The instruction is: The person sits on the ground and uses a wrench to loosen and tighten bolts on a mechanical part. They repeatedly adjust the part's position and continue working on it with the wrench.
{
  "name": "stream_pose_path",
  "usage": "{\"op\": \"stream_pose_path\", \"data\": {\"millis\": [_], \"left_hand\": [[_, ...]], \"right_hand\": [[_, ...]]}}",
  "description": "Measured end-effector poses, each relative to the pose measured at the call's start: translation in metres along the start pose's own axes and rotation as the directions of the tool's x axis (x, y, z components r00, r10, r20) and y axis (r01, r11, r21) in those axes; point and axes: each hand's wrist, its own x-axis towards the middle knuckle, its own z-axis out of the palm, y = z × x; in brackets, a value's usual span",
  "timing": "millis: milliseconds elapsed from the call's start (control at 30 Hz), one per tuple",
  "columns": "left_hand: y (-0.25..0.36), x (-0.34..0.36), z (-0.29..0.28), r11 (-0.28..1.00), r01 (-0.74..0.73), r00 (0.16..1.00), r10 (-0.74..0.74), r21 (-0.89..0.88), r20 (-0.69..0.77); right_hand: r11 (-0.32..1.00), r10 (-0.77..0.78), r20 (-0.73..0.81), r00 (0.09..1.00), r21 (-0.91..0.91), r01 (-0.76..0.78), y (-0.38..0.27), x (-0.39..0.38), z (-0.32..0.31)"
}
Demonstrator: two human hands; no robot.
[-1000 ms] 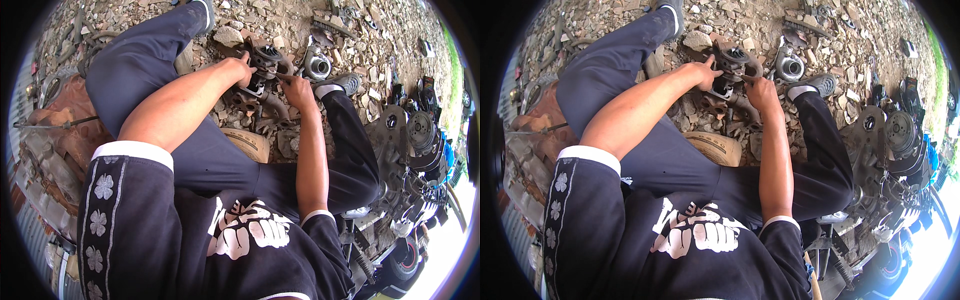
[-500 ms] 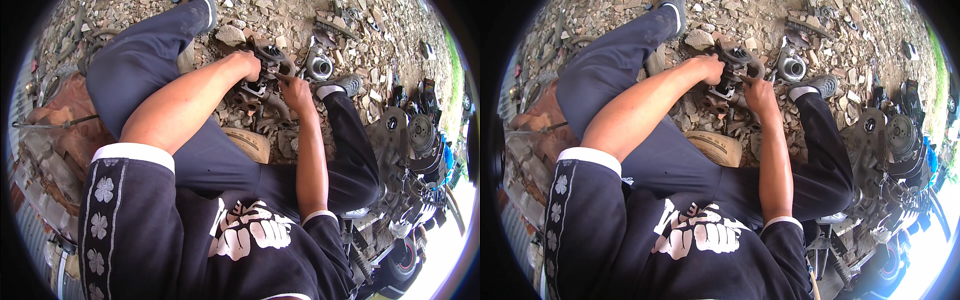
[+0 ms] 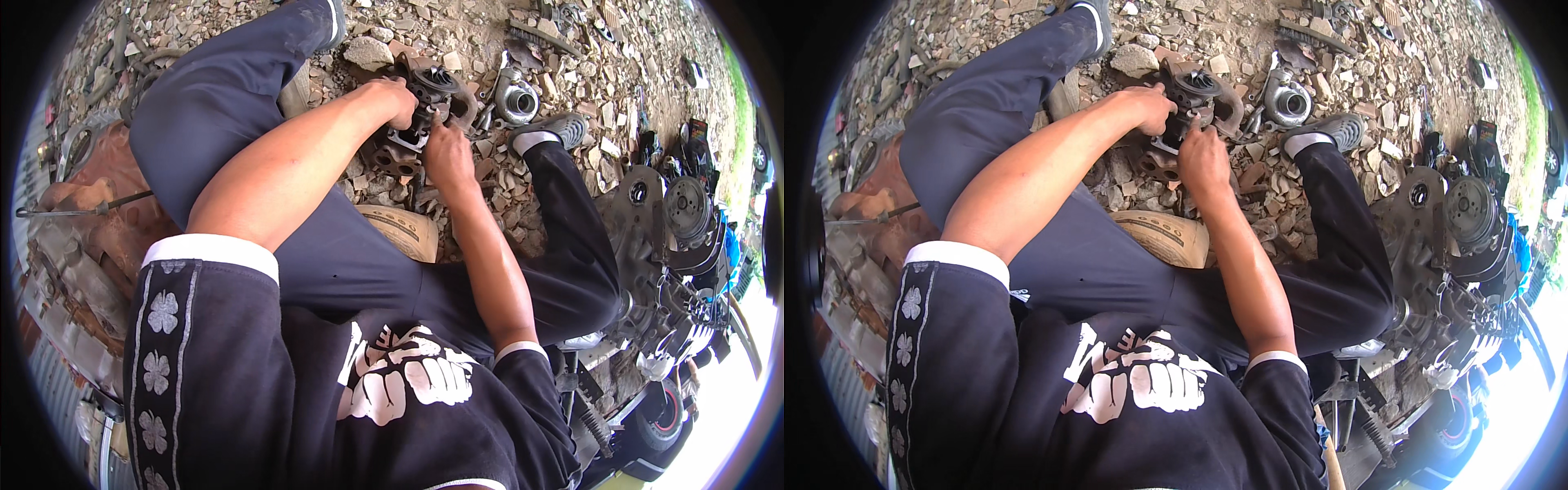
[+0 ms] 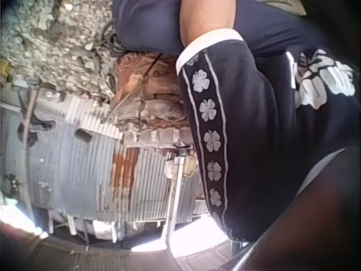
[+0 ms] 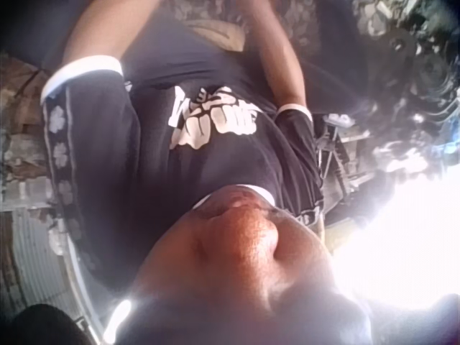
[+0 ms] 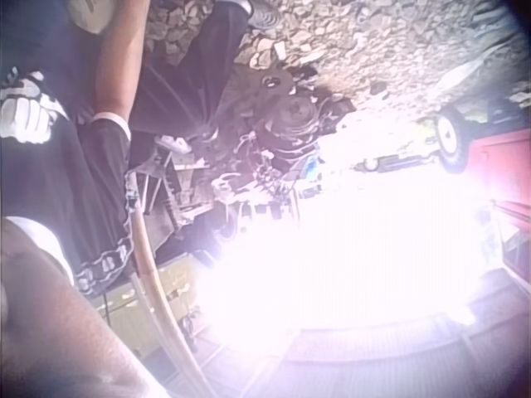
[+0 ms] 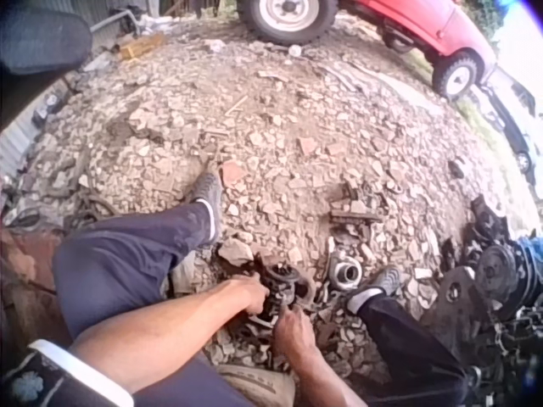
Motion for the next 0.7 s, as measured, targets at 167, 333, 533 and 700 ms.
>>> {"op": "stream_pose_path", "data": {"millis": [167, 333, 533, 700], "left_hand": [[0.001, 0.006, 0.004, 0.999, 0.007, 1.000, -0.007, 0.035, -0.002], [-0.004, 0.007, 0.007, 1.000, -0.011, 1.000, 0.011, 0.020, 0.027], [-0.008, 0.006, 0.008, 0.997, -0.073, 0.996, 0.072, 0.011, 0.054], [-0.007, 0.007, 0.016, 0.997, -0.014, 0.995, 0.021, -0.079, 0.094]], "right_hand": [[0.992, -0.113, -0.005, 0.994, -0.047, 0.113, 0.036, 0.016, -0.016], [0.990, -0.104, 0.035, 0.994, 0.096, 0.100, 0.066, 0.024, -0.026], [0.974, -0.059, 0.062, 0.996, 0.220, 0.044, 0.058, 0.025, -0.036], [0.984, 0.001, 0.040, 0.999, 0.180, -0.008, 0.071, 0.030, -0.062]]}}
